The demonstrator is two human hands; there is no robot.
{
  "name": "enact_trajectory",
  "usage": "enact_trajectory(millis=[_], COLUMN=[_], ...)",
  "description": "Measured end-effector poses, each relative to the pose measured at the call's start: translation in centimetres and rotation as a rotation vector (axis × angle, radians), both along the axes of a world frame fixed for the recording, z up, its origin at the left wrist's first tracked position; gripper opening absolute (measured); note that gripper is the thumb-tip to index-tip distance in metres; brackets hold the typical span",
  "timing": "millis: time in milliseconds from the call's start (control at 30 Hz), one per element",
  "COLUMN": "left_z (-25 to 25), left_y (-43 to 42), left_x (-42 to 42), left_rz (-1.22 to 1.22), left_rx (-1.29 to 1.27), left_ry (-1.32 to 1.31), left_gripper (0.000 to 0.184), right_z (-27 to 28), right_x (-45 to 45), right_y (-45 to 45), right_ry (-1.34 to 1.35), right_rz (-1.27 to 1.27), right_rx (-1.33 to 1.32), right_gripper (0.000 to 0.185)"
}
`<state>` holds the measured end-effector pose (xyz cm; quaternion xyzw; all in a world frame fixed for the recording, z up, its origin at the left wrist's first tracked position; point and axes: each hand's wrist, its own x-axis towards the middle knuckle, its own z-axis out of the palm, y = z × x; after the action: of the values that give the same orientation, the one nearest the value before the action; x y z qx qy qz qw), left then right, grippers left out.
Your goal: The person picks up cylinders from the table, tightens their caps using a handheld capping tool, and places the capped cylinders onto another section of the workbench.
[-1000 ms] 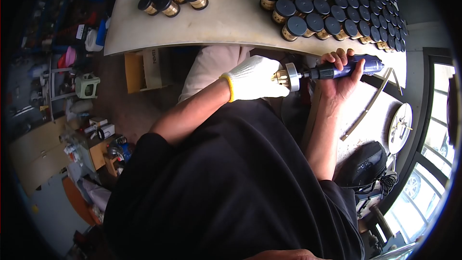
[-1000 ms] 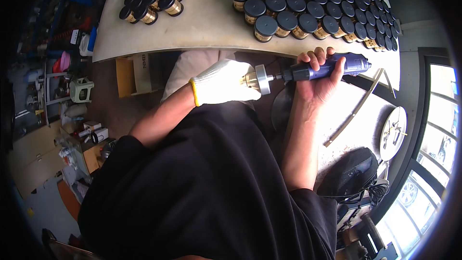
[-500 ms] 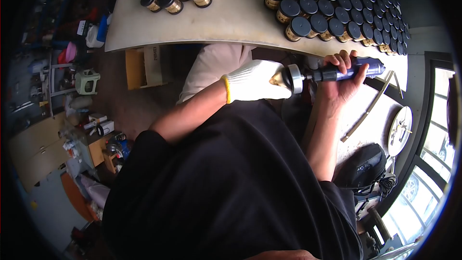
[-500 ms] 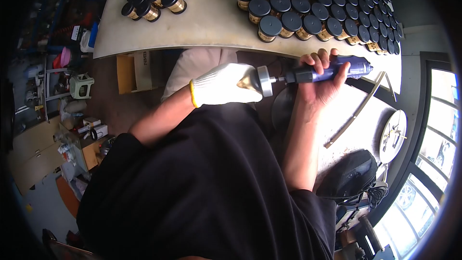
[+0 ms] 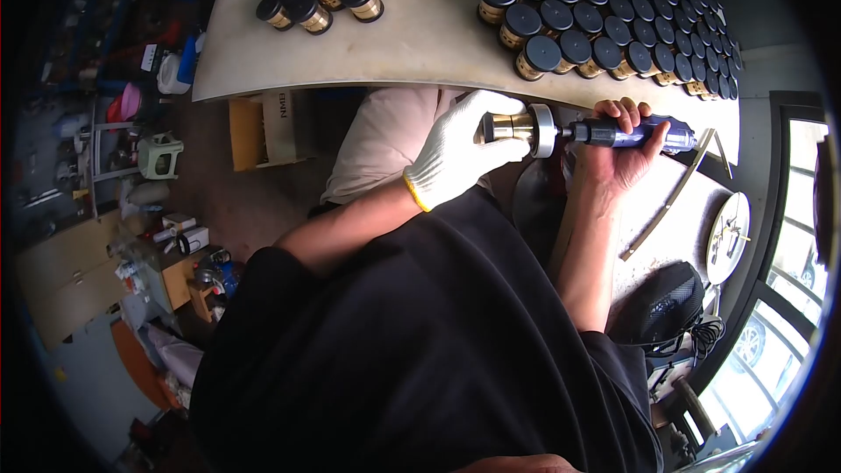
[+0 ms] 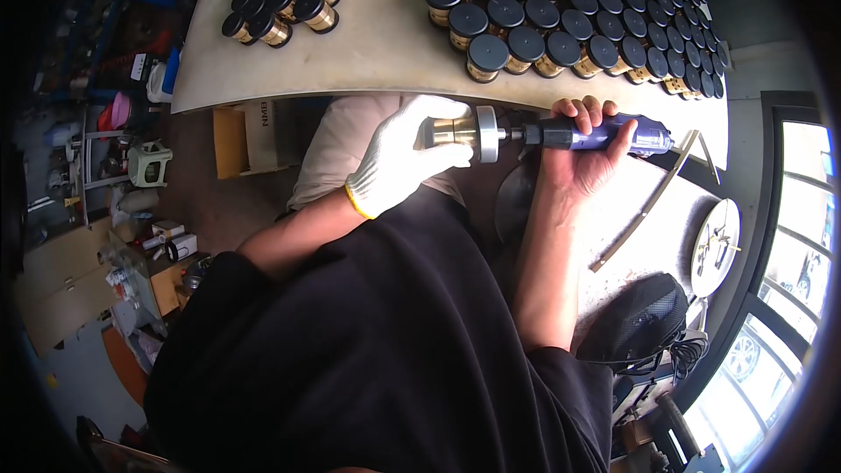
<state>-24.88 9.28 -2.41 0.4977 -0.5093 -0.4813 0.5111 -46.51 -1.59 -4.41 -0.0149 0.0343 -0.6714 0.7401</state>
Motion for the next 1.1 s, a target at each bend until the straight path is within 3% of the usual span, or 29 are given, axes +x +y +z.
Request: enact_trajectory(millis=[100,167,200,333,467,533,600,700,733,833,900,1000,1067,1100], left_z=[-0.4,-0.7,-0.9,0.7,2.7,2.8,3.9,3.1,2.9,1.4,0.7,1.2,-0.6,0.0], left_y=[-0.1,0.3,0.2,0.2,-0.8,-2.8,-5.5,-9.5,-9.9,-10.3,-11.2,-14.7,-17.0,-16.7], left_x=[-0.1,-0.3,-0.1,0.5,2.9,4.9,7.3,9.7,10.0,10.6,11.2,12.2,12.2,11.6], left_rz=[0.031,-0.009,0.004,0.018,0.108,0.315,0.311,0.551,0.622,0.553,0.38,0.361,0.401,0.404], left_rx=[-0.075,-0.025,-0.079,-0.042,-0.117,-0.284,-0.098,-0.268,-0.383,-0.373,-0.322,-0.323,-0.5,-0.398], left_ry=[-0.034,0.124,-0.02,-0.053,-0.242,-0.644,-0.815,-0.973,-0.971,-0.903,-0.926,-0.9,-0.856,-0.769], left_gripper=[0.037,0.038,0.039,0.042,0.038,0.039,0.044,0.05,0.048,0.04,0.031,0.03,0.037,0.037], right_z=[0.1,0.1,-0.4,0.4,0.3,0.1,0.0,0.0,0.2,0.3,0.1,0.2,0.5,0.4], right_x=[0.3,0.3,-0.1,0.4,0.1,0.1,0.0,0.3,0.2,0.3,0.3,0.5,0.4,0.4], right_y=[0.0,0.2,-0.2,-0.1,-0.1,-0.2,-0.3,-0.1,-0.2,-0.1,-0.1,-0.4,0.0,0.0], right_ry=[0.07,0.093,0.074,0.069,0.068,0.058,0.051,0.078,0.075,0.078,0.086,0.112,0.133,0.142], right_rz=[-0.008,-0.002,0.003,0.03,0.014,0.011,0.013,0.023,0.019,0.027,0.024,0.031,0.026,0.017], right_rx=[-0.012,-0.001,-0.01,-0.051,-0.035,-0.023,-0.016,-0.02,-0.028,-0.05,-0.049,-0.056,-0.039,-0.041], right_gripper=[0.032,0.03,0.03,0.033,0.038,0.038,0.039,0.038,0.038,0.037,0.037,0.038,0.039,0.039])
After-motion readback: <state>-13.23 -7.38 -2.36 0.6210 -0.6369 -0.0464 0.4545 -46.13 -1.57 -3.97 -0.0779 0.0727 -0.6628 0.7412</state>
